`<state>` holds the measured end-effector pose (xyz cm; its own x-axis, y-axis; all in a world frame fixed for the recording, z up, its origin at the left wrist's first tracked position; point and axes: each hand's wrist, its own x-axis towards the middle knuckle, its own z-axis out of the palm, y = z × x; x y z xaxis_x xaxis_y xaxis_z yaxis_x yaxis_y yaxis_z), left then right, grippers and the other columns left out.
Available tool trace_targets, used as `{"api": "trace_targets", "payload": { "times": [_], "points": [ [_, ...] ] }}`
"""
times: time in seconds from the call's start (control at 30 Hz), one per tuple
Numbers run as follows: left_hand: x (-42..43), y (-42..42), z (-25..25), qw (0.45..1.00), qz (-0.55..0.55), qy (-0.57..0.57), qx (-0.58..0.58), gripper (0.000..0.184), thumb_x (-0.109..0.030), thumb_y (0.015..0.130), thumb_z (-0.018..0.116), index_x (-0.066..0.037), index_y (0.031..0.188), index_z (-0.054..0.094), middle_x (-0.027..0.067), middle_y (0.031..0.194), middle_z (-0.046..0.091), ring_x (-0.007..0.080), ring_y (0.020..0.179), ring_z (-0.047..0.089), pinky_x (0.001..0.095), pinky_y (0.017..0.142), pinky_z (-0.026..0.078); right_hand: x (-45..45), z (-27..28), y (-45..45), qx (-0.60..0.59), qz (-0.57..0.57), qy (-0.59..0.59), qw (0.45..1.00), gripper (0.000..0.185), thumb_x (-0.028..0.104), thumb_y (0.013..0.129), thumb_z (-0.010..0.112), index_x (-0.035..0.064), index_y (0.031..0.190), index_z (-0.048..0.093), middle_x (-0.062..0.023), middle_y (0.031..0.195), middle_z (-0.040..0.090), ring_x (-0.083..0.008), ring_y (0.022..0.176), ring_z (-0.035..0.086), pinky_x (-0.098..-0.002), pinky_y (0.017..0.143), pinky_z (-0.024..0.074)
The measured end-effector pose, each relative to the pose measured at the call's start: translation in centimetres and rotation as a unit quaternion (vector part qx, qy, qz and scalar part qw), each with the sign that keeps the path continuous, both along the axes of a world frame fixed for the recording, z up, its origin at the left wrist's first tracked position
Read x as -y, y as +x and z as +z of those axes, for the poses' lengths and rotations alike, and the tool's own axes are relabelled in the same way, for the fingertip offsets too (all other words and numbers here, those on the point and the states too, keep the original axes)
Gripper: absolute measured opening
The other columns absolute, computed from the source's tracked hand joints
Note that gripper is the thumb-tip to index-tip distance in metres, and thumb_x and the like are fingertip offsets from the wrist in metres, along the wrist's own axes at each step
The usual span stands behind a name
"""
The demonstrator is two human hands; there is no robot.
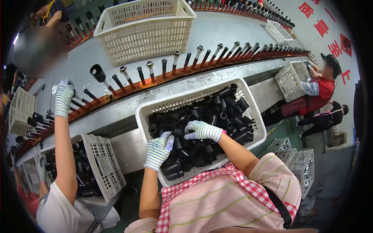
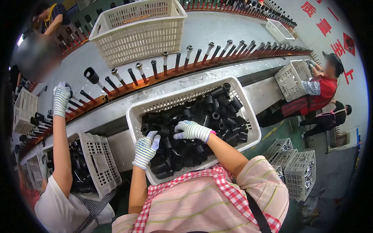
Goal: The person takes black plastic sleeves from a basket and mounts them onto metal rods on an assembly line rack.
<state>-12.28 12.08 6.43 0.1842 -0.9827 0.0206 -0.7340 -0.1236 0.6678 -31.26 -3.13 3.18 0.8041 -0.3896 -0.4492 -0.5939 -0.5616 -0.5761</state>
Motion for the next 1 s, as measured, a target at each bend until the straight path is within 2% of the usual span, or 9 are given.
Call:
{"api": "trace_targets", "payload": {
  "times": [0.23,0.3,0.4,0.5,0.57,0.7,0.77,0.87,1.0],
  "points": [
    [0.1,-0.2,0.5,1.0,0.017,-0.011,-0.015,0.029,-0.03,0.089,0.05,-0.006,0.103,0.06,0.0189,0.066,0.062,0.0347,0.063,0.061,0.0458,0.06,0.047,0.0,0.5,0.1,-0.025,0.023,-0.009,0.999,0.047,0.046,0.082,0.058,0.008,0.109,0.062,-0.0154,0.108,0.059,-0.0338,0.104,0.055,-0.0418,0.089,0.0437],
    [0.1,-0.1,-0.5,0.994,0.035,-0.085,-0.066,0.027,-0.026,0.089,0.053,-0.005,0.104,0.059,0.0155,0.062,0.061,0.0293,0.057,0.062,0.0398,0.056,0.047,0.0,0.6,0.0,-0.028,0.017,-0.007,0.999,0.047,0.046,0.082,0.058,0.0079,0.108,0.062,-0.0154,0.108,0.058,-0.0338,0.104,0.055,-0.0417,0.088,0.0439],
    [0.8,0.6,-1.6,0.922,0.12,-0.05,-0.365,0.024,-0.019,0.089,0.056,-0.001,0.105,0.058,0.0038,0.06,0.055,0.0103,0.054,0.053,0.0263,0.05,0.043,-0.1,0.6,0.1,-0.027,0.03,-0.019,0.999,0.046,0.047,0.083,0.056,0.0086,0.108,0.063,-0.0146,0.108,0.058,-0.033,0.105,0.054,-0.0423,0.089,0.0433],
    [4.9,2.7,2.2,0.957,0.1,-0.113,-0.249,0.024,-0.023,0.09,0.054,-0.004,0.104,0.058,0.0063,0.063,0.056,0.0128,0.054,0.053,0.0285,0.051,0.043,-0.2,0.8,-0.1,-0.027,0.038,-0.037,0.998,0.045,0.048,0.084,0.055,0.0101,0.107,0.063,-0.0138,0.106,0.059,-0.0326,0.105,0.053,-0.0433,0.089,0.0426],
    [9.2,4.9,4.4,0.976,0.089,-0.162,-0.112,0.028,-0.028,0.09,0.053,-0.006,0.107,0.057,0.0127,0.067,0.059,0.0212,0.055,0.058,0.0332,0.054,0.046,-0.1,0.7,-0.3,-0.023,0.044,-0.036,0.998,0.044,0.047,0.084,0.055,0.0106,0.106,0.063,-0.014,0.105,0.059,-0.0329,0.104,0.053,-0.0435,0.088,0.0428],
    [18.4,9.0,6.3,0.957,0.11,-0.264,0.049,0.035,-0.04,0.091,0.046,-0.013,0.11,0.057,0.0205,0.086,0.064,0.0377,0.079,0.062,0.0455,0.07,0.047,0.1,0.6,-0.5,-0.022,0.051,-0.031,0.998,0.043,0.047,0.084,0.055,0.0109,0.106,0.063,-0.0139,0.106,0.058,-0.0329,0.104,0.053,-0.0434,0.088,0.0429],
    [21.9,10.3,8.1,0.978,0.119,-0.092,0.147,0.032,-0.038,0.091,0.044,-0.016,0.109,0.058,0.0195,0.092,0.064,0.0366,0.087,0.061,0.0473,0.075,0.047,0.4,0.8,-0.7,-0.019,0.048,-0.034,0.998,0.043,0.046,0.084,0.055,0.0108,0.106,0.063,-0.0139,0.106,0.058,-0.0329,0.104,0.053,-0.0433,0.088,0.043],
    [23.9,11.2,12.0,0.956,0.006,0.045,0.29,0.032,-0.034,0.09,0.044,-0.016,0.113,0.057,0.0171,0.098,0.064,0.0367,0.092,0.061,0.0458,0.079,0.047,0.1,0.8,-0.7,-0.018,0.048,-0.036,0.998,0.042,0.046,0.084,0.055,0.0104,0.106,0.063,-0.0134,0.106,0.058,-0.0326,0.104,0.053,-0.0429,0.087,0.0435],
    [23.2,16.0,10.2,0.968,-0.001,0.012,0.251,0.036,-0.036,0.09,0.043,-0.015,0.115,0.057,0.0174,0.102,0.063,0.0349,0.095,0.06,0.0449,0.081,0.046,0.3,1.2,-0.6,-0.018,0.065,-0.044,0.997,0.041,0.046,0.084,0.055,0.0104,0.105,0.063,-0.0134,0.105,0.058,-0.0326,0.103,0.054,-0.0427,0.087,0.0438]
  ]
}}
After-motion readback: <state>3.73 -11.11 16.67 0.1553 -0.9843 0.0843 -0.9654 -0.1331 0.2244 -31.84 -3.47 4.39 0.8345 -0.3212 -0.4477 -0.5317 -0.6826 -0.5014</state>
